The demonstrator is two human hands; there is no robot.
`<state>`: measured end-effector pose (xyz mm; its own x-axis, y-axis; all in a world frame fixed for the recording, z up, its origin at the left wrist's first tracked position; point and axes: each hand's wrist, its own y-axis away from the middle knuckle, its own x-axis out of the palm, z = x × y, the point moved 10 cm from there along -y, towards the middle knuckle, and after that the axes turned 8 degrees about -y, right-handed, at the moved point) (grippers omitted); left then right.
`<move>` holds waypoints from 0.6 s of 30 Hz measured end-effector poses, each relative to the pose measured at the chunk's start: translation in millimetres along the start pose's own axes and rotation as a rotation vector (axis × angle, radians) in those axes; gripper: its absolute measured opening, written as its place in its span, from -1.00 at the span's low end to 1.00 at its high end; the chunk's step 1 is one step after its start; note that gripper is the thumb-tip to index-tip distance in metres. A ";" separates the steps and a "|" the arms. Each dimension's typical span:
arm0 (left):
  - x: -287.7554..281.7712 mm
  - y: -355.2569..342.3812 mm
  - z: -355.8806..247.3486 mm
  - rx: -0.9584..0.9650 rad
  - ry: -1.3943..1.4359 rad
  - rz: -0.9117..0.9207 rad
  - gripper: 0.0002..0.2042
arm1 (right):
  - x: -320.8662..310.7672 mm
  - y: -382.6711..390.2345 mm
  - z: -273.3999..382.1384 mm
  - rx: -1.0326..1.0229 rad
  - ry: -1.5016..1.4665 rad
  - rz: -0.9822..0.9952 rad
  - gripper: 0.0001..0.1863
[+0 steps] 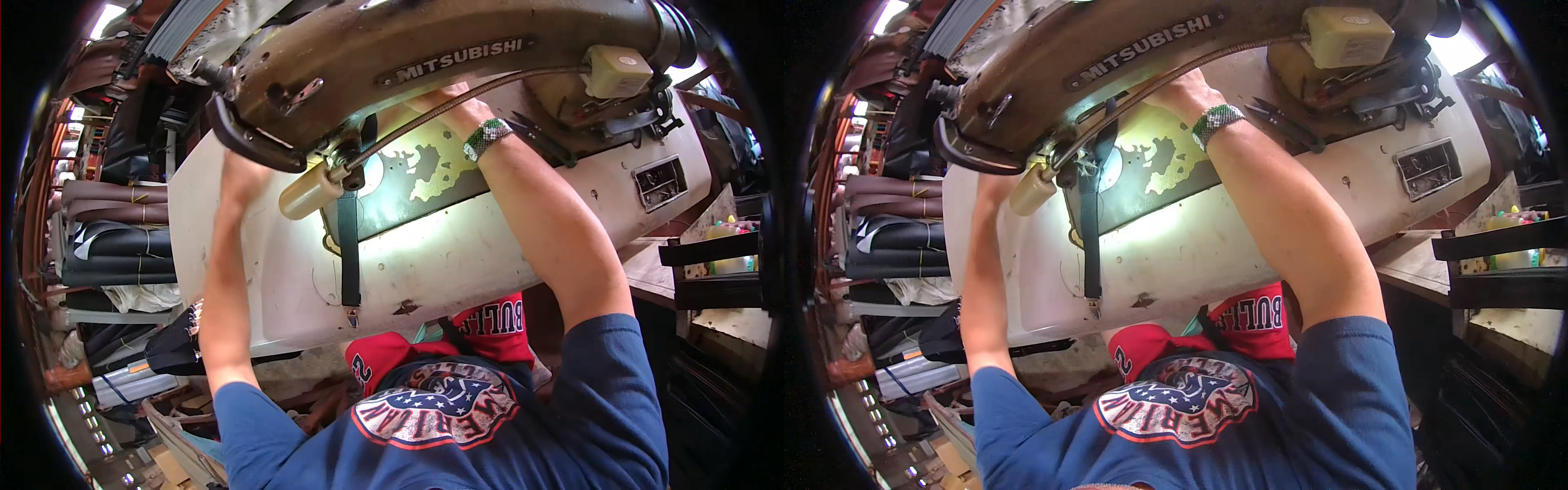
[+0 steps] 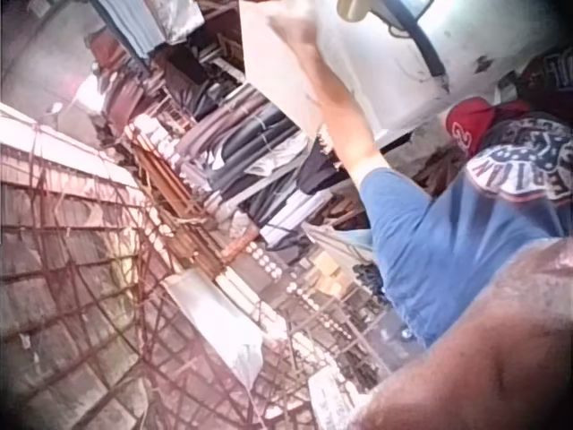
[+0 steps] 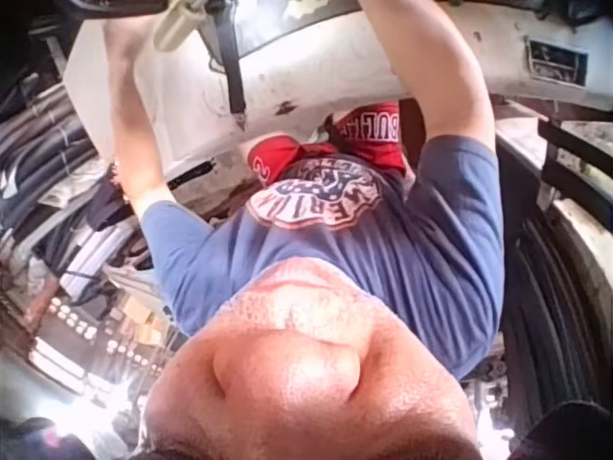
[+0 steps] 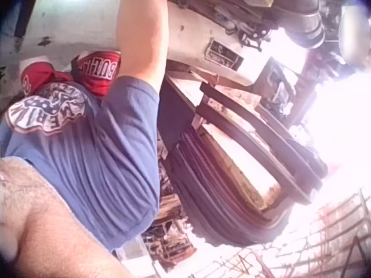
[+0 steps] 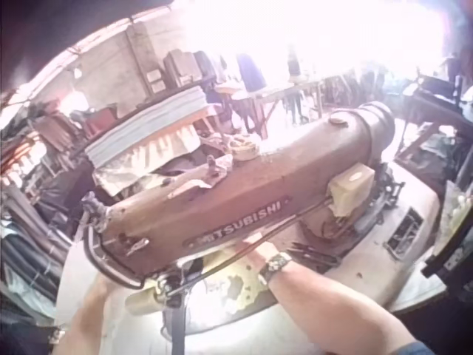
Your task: The person sews black webbing straps using an industrial sewing machine.
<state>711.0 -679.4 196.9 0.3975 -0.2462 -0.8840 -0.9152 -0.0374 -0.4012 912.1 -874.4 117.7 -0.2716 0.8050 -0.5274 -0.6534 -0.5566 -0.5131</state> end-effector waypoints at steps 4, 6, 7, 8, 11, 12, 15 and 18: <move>10.0 65.7 -75.2 -0.198 0.069 0.127 -0.51 | -10.1 7.7 13.3 0.106 0.018 0.152 -0.68; 17.8 83.2 -103.8 -0.080 -0.001 0.240 -0.48 | -11.2 14.2 13.0 0.213 0.040 0.306 -0.70; 22.7 83.1 -116.9 -0.099 0.052 0.302 -0.47 | -15.8 17.9 12.5 0.273 0.063 0.376 -0.71; 20.3 84.5 -119.6 -0.119 0.052 0.276 -0.47 | -19.0 19.3 28.4 0.246 0.072 0.392 -0.71; 13.8 85.1 -130.4 -0.047 -0.036 0.216 -0.45 | -28.8 44.2 57.2 0.257 0.117 0.364 -0.77; 8.5 86.9 -130.8 -0.041 -0.053 0.191 -0.43 | -36.2 50.7 92.5 -0.059 -0.012 0.187 -0.81; 2.5 86.0 -131.9 -0.045 -0.092 0.129 -0.43 | -27.0 85.5 135.0 -0.065 0.043 0.475 -0.88; 9.5 77.2 -138.2 -0.023 -0.125 0.129 -0.53 | -31.2 109.9 156.3 -0.399 0.048 0.391 -0.78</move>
<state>635.1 -818.5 190.7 0.2806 -0.1285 -0.9512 -0.9598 -0.0357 -0.2783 738.3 -928.6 183.6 -0.4013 0.5181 -0.7553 -0.1897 -0.8538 -0.4849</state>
